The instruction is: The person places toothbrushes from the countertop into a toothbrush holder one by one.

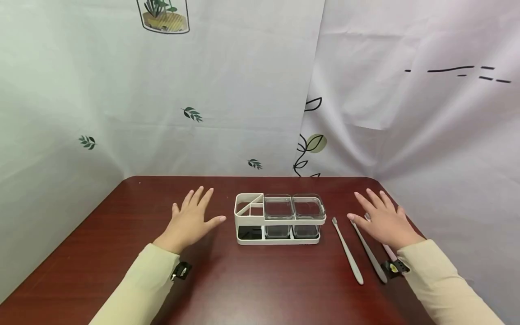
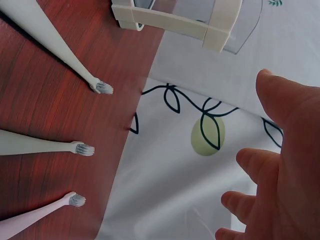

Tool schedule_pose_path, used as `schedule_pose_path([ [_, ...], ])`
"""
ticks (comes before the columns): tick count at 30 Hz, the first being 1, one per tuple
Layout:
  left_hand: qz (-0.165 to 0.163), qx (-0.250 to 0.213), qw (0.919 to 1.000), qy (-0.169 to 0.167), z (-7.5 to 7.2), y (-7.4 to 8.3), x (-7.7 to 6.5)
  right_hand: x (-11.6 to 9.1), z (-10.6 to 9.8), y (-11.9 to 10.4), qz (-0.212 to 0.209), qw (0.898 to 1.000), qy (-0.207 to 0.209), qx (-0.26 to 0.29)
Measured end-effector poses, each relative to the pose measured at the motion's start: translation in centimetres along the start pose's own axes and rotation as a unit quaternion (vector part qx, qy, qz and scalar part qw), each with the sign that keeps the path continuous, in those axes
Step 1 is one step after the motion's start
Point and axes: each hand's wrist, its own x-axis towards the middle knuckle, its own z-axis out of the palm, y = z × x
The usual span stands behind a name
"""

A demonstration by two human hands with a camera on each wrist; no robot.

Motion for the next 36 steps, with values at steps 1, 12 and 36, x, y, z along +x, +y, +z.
schedule_pose_path([
  [1,0.003,-0.003,1.0000,-0.001,0.0,0.1,0.2,0.1,-0.1,0.1,0.002,1.000,-0.001,0.001],
  [12,0.035,-0.071,0.9968,-0.014,0.1,1.6,1.3,0.4,-0.3,1.0,0.013,1.000,-0.008,0.023],
  [36,0.074,-0.219,0.9684,-0.093,1.2,2.8,3.2,1.1,0.5,2.4,0.021,0.993,-0.050,0.106],
])
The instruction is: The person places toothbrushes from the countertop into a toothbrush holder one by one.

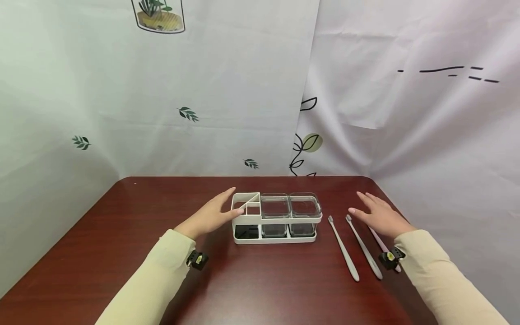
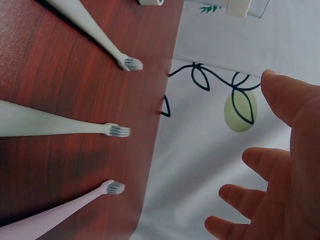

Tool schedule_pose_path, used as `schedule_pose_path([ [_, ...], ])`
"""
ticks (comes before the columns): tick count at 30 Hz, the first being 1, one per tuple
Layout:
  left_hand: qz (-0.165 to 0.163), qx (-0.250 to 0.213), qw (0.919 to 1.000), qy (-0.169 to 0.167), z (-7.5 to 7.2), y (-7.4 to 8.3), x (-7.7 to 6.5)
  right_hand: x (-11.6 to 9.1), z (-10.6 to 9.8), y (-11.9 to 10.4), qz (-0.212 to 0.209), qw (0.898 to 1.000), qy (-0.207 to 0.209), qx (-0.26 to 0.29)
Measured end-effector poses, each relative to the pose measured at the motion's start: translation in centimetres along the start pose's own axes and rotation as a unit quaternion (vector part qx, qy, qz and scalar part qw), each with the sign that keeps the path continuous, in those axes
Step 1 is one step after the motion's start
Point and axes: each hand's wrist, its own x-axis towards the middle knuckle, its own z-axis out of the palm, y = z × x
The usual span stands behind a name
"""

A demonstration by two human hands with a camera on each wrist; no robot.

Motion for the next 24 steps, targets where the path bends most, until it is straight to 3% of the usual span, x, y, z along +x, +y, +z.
schedule_pose_path([
  [7,-0.004,-0.006,0.9999,-0.008,0.4,-0.2,0.1,0.5,0.3,0.9,-0.006,1.000,-0.003,0.029],
  [24,-0.016,-0.043,0.9989,0.002,0.9,-0.5,0.2,1.8,0.8,2.8,0.057,0.995,-0.015,0.084],
])
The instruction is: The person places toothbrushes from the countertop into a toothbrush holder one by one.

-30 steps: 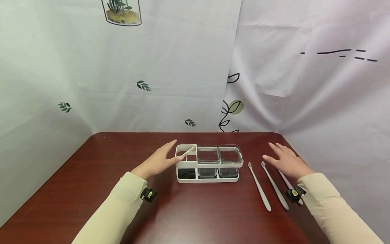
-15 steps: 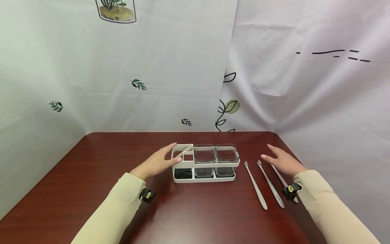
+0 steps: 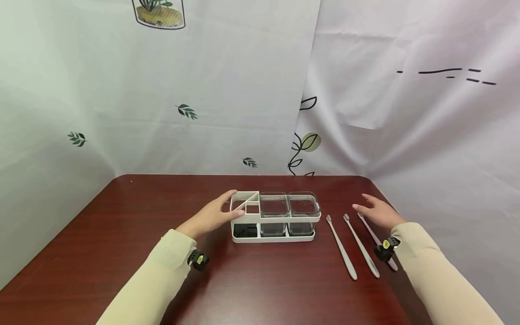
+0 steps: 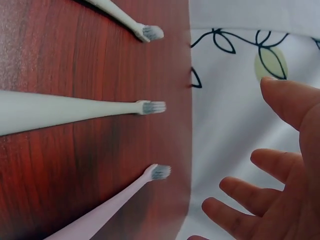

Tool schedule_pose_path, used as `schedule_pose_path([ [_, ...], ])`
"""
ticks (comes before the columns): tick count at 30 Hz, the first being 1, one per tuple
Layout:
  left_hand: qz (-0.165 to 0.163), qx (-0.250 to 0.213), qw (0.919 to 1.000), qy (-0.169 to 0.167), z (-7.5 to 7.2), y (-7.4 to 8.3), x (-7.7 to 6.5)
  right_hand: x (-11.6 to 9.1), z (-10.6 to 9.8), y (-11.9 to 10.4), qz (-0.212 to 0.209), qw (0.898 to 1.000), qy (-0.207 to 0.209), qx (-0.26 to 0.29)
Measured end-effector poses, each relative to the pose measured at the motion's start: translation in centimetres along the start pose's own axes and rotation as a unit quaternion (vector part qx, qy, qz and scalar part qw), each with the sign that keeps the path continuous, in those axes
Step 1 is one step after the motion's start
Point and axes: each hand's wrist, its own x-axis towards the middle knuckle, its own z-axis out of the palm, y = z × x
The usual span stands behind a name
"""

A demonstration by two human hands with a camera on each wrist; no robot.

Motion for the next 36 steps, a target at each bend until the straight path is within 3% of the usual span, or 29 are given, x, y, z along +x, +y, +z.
schedule_pose_path([
  [8,0.011,-0.011,0.9999,0.002,0.2,-0.1,0.4,0.5,-0.2,1.6,0.022,0.999,0.008,0.031],
  [19,0.005,-0.032,0.9994,0.010,0.4,-0.4,0.3,1.1,-0.7,2.8,0.038,0.995,-0.029,0.091],
  [30,0.005,-0.034,0.9994,0.007,0.5,-0.5,0.2,1.1,-0.5,4.0,0.083,0.985,-0.052,0.143],
  [36,0.008,-0.035,0.9993,0.012,0.5,-0.5,0.3,1.2,-0.4,4.2,0.094,0.982,-0.062,0.151],
])
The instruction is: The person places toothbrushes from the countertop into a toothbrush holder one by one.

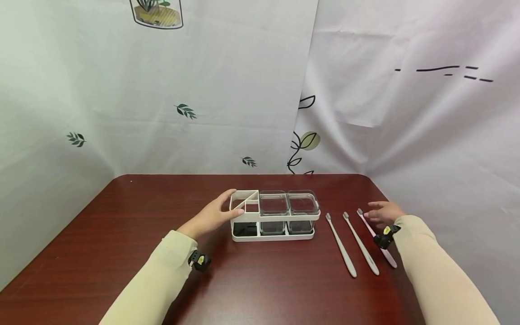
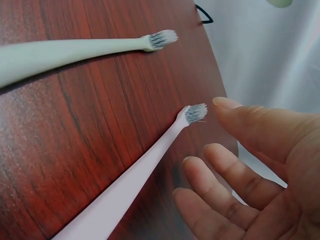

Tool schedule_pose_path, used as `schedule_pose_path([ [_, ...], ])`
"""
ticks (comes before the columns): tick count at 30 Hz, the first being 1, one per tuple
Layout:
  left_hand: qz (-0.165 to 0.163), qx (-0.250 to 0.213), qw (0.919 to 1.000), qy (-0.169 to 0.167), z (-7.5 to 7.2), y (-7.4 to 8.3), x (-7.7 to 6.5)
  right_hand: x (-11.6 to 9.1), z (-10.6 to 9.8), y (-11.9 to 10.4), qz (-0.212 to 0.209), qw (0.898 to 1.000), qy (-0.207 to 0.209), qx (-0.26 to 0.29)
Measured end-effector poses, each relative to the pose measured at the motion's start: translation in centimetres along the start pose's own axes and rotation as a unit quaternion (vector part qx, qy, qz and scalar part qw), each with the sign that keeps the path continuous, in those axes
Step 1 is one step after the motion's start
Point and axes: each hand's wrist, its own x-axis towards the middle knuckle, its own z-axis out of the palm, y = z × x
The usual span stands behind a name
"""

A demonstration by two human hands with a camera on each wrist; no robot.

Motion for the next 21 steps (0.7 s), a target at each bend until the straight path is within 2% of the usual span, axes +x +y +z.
schedule_pose_path([
  [10,-0.001,0.003,1.0000,-0.004,0.0,-0.1,0.0,0.4,0.1,0.6,0.012,0.999,-0.027,0.019],
  [21,-0.013,-0.001,0.9999,-0.003,0.0,-0.1,0.1,1.3,0.5,1.1,0.027,1.000,-0.009,-0.003],
])
